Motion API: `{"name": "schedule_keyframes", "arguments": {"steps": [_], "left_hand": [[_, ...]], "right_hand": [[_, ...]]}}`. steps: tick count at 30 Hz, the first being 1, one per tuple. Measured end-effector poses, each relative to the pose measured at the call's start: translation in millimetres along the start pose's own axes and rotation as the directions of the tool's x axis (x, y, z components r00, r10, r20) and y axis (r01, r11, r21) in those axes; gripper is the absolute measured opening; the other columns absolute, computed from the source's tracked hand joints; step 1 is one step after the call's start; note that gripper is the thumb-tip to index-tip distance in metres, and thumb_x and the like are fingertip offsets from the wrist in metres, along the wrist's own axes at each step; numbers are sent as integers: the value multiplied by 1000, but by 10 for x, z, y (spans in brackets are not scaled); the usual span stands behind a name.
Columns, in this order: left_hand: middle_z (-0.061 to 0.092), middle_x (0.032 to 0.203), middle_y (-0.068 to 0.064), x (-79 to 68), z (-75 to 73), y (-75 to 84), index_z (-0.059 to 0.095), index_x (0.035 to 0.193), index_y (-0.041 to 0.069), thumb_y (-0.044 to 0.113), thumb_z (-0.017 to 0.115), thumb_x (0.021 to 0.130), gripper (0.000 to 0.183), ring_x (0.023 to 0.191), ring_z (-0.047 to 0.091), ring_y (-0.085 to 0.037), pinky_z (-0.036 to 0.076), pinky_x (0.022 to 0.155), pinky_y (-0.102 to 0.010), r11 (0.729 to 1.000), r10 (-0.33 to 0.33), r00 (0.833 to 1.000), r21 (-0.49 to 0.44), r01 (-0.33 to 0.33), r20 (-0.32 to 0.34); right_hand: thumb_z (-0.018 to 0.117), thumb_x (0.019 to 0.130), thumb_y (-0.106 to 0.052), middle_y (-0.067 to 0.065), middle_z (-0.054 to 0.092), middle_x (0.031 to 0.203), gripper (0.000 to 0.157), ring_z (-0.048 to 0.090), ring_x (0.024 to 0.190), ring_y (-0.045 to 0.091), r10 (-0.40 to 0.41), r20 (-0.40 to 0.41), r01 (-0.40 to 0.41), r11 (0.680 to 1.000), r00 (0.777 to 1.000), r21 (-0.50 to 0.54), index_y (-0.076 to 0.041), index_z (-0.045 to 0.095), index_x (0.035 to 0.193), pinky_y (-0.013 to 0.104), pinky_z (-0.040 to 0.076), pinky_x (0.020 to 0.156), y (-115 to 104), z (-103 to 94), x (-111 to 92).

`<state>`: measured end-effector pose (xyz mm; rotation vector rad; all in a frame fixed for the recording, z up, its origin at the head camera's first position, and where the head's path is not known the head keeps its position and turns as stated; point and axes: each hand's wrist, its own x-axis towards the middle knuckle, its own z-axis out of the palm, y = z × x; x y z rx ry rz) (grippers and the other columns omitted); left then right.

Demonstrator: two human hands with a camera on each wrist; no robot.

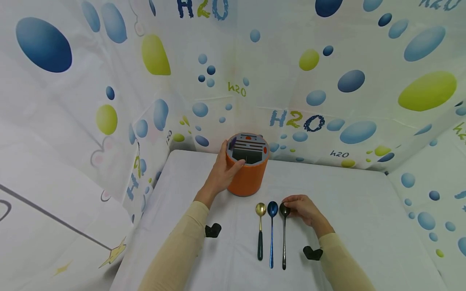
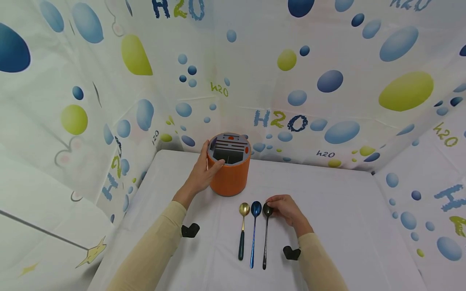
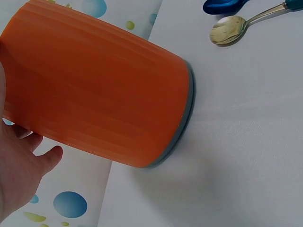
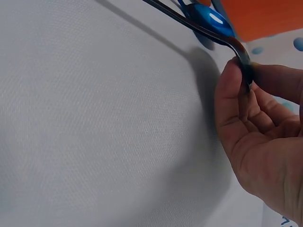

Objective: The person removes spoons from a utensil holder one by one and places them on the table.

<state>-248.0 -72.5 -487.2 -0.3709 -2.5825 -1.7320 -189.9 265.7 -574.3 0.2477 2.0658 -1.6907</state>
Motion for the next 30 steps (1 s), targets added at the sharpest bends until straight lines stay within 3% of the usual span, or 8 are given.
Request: {"name": "schedule_keyframes", "arguments": {"steps": [19, 30], "left_hand": [[15, 175, 1, -16, -5, 4, -4, 167, 37, 65, 58, 99, 96, 161, 19, -23, 20, 129, -56, 1000, 2, 1000, 1, -2, -3], [17, 174, 1, -14, -2, 4, -3, 167, 35, 65, 58, 98, 97, 161, 19, -23, 21, 129, -55, 1000, 7, 1000, 9, -7, -4]], "right_hand": [[64, 99, -5, 13, 71, 94, 14, 67, 71, 18, -65, -85, 41, 966, 994, -255, 5, 72, 105, 32, 61, 65, -3, 173, 12], [69, 98, -12, 9, 72, 87, 11, 65, 71, 18, -105, -114, 50, 912, 988, -407, -2, 74, 97, 31, 60, 63, -69, 211, -55]]}}
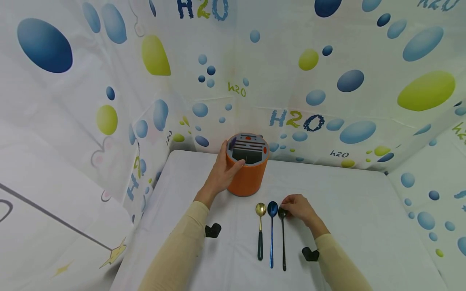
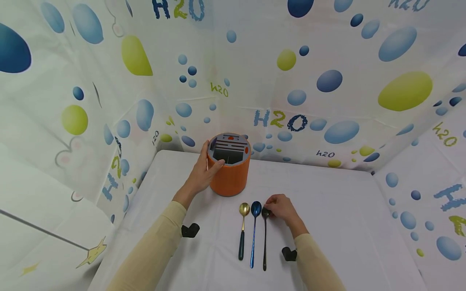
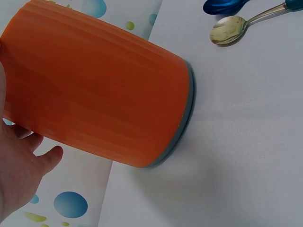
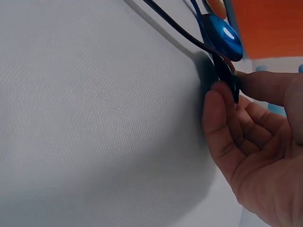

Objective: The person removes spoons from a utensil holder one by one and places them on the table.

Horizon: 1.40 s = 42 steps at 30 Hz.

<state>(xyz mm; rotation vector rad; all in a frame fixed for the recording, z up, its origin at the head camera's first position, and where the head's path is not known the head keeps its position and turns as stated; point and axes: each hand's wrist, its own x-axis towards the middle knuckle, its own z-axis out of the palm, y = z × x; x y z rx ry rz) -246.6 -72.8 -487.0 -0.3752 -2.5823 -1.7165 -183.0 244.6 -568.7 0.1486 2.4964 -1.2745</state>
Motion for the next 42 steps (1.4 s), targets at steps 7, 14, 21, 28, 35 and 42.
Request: {"name": "schedule_keyframes", "arguments": {"steps": [7, 14, 21, 28, 35, 42], "left_hand": [[15, 175, 1, -6, -8, 23, -3, 167, 36, 64, 58, 99, 96, 161, 19, -24, 20, 129, -57, 1000, -7, 1000, -2, 7, 1], [14, 175, 2, 2, -9, 26, -2, 167, 35, 63, 58, 99, 95, 161, 17, -21, 19, 130, -55, 1000, -5, 1000, -1, 5, 1], [14, 175, 2, 6, -7, 31, -2, 168, 34, 62, 59, 100, 95, 161, 17, -21, 19, 130, -55, 1000, -2, 1000, -14, 2, 3], [12, 175, 3, 1, -5, 36, -3, 167, 36, 62, 59, 100, 95, 162, 16, -23, 19, 129, -57, 1000, -12, 1000, -11, 12, 2], [12, 175, 3, 2, 6, 28, -3, 167, 37, 63, 58, 99, 95, 162, 16, -23, 19, 129, -57, 1000, -17, 1000, -13, 17, 3], [13, 175, 4, -8, 5, 27, -3, 167, 38, 64, 58, 99, 95, 161, 17, -23, 19, 129, -58, 1000, -20, 1000, -9, 20, 0]], "right_hand": [[73, 95, -13, 6, 72, 81, 11, 66, 66, 17, -19, -15, 18, 999, 1000, -31, -3, 72, 91, 31, 60, 61, 0, -23, -21], [74, 95, -14, 6, 72, 80, 12, 65, 66, 17, -16, -20, 15, 999, 1000, -31, -4, 71, 90, 31, 59, 60, 8, -32, -22], [76, 94, -16, 7, 72, 78, 16, 66, 64, 17, -5, -28, 4, 999, 1000, -54, -3, 69, 87, 31, 60, 60, 32, -45, -14], [77, 94, -19, 6, 71, 75, 20, 65, 62, 17, -12, -38, 8, 996, 999, -93, -4, 69, 84, 30, 59, 58, 25, -52, -24], [78, 94, -22, 6, 69, 73, 22, 64, 61, 18, 2, -40, -7, 991, 999, -132, -4, 70, 84, 30, 56, 59, 5, -72, -52], [76, 95, -24, 5, 68, 70, 24, 62, 62, 18, 3, -44, -10, 987, 999, -161, -3, 71, 84, 29, 53, 59, -1, -93, -65]]}}
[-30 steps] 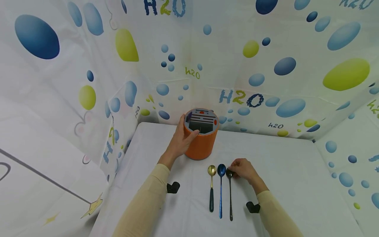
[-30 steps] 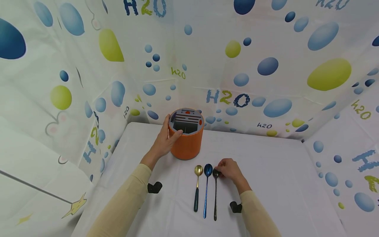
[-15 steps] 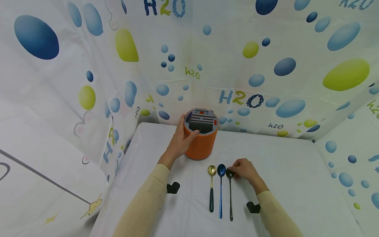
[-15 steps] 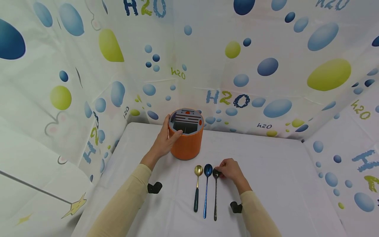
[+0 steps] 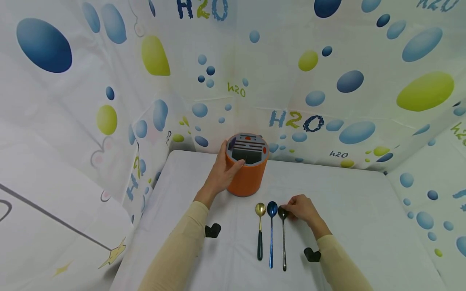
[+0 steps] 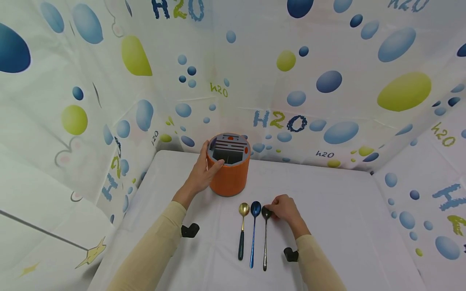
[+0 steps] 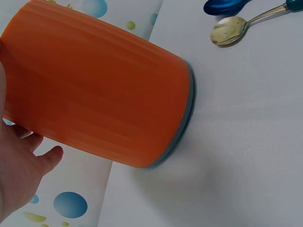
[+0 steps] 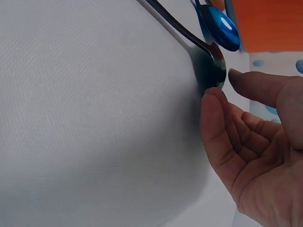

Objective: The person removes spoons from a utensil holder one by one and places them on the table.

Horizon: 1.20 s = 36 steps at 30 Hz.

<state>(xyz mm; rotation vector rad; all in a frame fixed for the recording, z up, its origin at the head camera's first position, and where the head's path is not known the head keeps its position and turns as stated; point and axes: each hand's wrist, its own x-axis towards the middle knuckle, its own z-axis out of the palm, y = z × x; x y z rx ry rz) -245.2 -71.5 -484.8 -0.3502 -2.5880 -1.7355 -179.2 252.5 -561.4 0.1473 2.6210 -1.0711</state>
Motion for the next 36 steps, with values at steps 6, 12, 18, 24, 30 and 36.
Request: {"name": "schedule_keyframes", "arguments": {"steps": [6, 12, 18, 24, 30, 36], "left_hand": [[15, 175, 3, -8, 3, 16, -3, 167, 39, 60, 60, 100, 94, 161, 19, -23, 20, 129, -57, 1000, 1, 1000, -6, -1, -1], [15, 175, 4, -17, -6, 27, -2, 167, 38, 60, 60, 100, 94, 161, 19, -22, 20, 129, -56, 1000, -11, 1000, -9, 11, 2], [13, 175, 5, -11, -4, 20, -3, 167, 39, 63, 59, 99, 95, 161, 19, -22, 20, 129, -56, 1000, -9, 1000, -14, 9, 3], [13, 175, 3, 3, 1, 11, -2, 168, 31, 63, 59, 99, 97, 161, 17, -24, 19, 129, -58, 1000, 4, 1000, -13, -4, 5], [13, 175, 4, 10, 1, 7, 0, 169, 25, 63, 59, 99, 99, 162, 17, -23, 18, 129, -57, 1000, 6, 1000, -13, -6, 3], [12, 175, 4, 5, -7, 9, 0, 169, 28, 63, 59, 99, 98, 161, 17, -23, 18, 129, -57, 1000, -1, 1000, -10, 1, 2]], "right_hand": [[73, 97, -19, 6, 68, 68, 21, 62, 61, 18, -23, -27, 23, 1000, 999, 6, -4, 69, 84, 29, 53, 57, -2, -29, -2], [71, 98, -17, 7, 69, 71, 16, 63, 63, 18, -66, -41, 68, 997, 997, 47, -4, 69, 89, 28, 55, 58, -39, -55, -7], [70, 100, -18, 15, 73, 91, 15, 68, 74, 21, -103, -35, 107, 982, 994, 153, -3, 70, 103, 30, 61, 64, -105, -77, -35], [70, 100, -16, 22, 73, 102, 19, 72, 86, 30, -129, -41, 135, 969, 991, 205, -1, 69, 111, 33, 64, 71, -171, -97, -57], [70, 100, -16, 20, 73, 105, 20, 71, 90, 30, -164, -56, 172, 964, 985, 200, -1, 69, 114, 36, 64, 76, -235, -103, -86], [70, 100, -20, 14, 74, 103, 25, 71, 89, 29, -218, -71, 227, 961, 973, 160, -1, 69, 116, 32, 62, 76, -314, -117, -108]]}}
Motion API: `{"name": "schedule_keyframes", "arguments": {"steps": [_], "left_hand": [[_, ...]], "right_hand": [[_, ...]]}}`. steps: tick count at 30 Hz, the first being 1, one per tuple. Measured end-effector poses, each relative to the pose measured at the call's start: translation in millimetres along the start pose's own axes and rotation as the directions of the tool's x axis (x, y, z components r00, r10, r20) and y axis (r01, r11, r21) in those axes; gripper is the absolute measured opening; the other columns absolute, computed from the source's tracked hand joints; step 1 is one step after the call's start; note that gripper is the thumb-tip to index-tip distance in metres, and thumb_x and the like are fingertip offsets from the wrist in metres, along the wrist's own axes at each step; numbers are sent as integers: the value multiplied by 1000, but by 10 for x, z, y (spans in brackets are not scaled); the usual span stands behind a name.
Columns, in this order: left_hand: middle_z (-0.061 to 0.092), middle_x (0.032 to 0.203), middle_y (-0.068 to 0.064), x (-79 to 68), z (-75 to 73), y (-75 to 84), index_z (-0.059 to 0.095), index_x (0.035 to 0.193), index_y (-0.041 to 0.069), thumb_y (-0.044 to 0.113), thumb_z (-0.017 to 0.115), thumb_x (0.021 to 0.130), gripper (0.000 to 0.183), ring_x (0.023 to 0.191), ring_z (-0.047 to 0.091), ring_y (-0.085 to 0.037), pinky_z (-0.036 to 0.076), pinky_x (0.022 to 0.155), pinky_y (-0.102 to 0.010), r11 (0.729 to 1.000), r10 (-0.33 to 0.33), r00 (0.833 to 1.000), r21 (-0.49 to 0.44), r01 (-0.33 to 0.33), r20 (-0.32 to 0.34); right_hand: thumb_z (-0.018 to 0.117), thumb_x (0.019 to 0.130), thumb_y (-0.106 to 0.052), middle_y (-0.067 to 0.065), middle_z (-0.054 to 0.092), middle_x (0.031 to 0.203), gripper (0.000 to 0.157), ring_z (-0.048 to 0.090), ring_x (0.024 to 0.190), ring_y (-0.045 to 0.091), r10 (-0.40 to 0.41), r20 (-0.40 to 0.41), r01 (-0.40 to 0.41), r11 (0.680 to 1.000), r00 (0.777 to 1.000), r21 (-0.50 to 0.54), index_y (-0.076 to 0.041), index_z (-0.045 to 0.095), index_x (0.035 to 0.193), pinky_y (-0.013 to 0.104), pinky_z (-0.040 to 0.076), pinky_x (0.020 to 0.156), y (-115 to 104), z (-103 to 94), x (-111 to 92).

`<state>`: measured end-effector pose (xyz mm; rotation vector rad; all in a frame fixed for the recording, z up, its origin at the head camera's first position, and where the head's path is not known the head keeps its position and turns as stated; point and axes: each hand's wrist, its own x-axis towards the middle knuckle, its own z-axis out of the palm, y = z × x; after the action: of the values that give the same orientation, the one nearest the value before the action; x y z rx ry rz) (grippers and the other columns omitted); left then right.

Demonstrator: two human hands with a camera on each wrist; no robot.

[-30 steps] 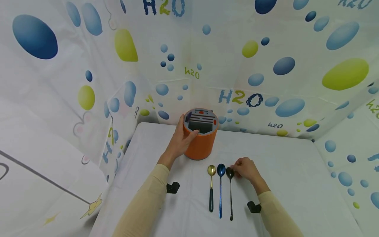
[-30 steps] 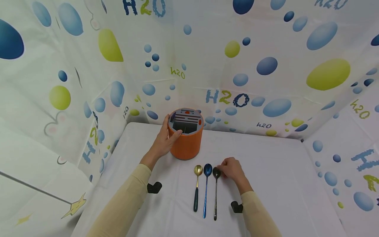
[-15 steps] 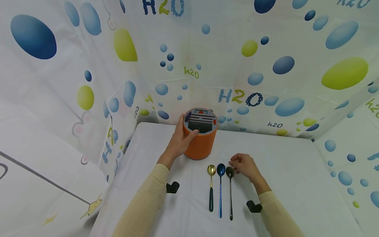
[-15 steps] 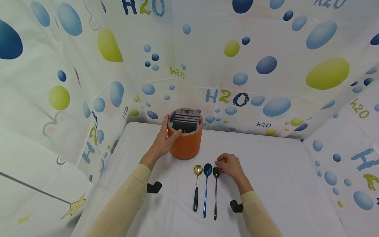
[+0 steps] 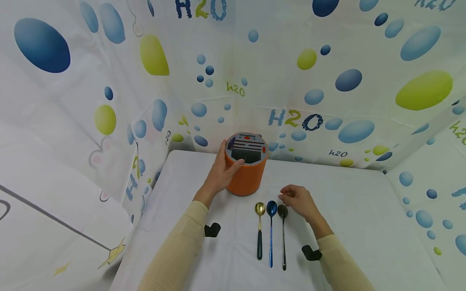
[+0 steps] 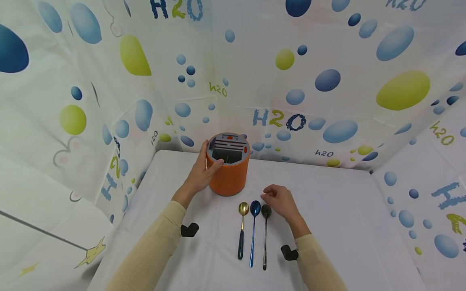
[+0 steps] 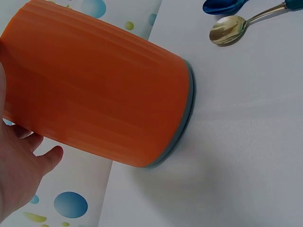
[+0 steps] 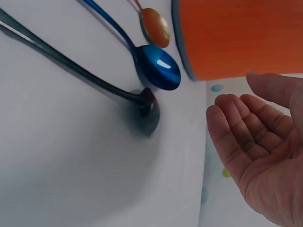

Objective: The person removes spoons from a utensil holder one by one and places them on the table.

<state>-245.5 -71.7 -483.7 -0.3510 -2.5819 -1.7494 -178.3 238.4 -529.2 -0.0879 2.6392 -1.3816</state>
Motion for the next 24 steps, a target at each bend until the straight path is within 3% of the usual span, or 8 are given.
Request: {"name": "schedule_keyframes", "arguments": {"steps": [9, 16, 24], "left_hand": [[12, 175, 4, -3, 7, 15, -1, 169, 29, 65, 59, 98, 99, 161, 18, -23, 20, 129, -58, 1000, -4, 1000, 3, 4, -3], [12, 175, 4, 3, 16, 17, -3, 167, 39, 63, 59, 99, 95, 161, 18, -23, 19, 129, -58, 1000, -6, 1000, 4, 6, -3], [11, 175, 5, 4, 31, 2, -4, 166, 39, 64, 58, 99, 95, 162, 16, -22, 19, 129, -57, 1000, 1, 1000, 11, -1, -7]], "right_hand": [[70, 101, -24, 9, 75, 104, 24, 71, 93, 29, -66, -3, 66, 998, 998, 5, -7, 70, 117, 43, 62, 83, -165, -21, 19], [71, 101, -24, 10, 76, 106, 25, 72, 95, 25, -176, -22, 177, 983, 984, 58, -7, 71, 119, 23, 59, 78, -258, -23, 26], [72, 100, -23, 5, 76, 102, 19, 70, 89, 18, -246, -59, 247, 969, 968, 23, -11, 73, 115, 24, 58, 75, -364, -31, 84]]}}
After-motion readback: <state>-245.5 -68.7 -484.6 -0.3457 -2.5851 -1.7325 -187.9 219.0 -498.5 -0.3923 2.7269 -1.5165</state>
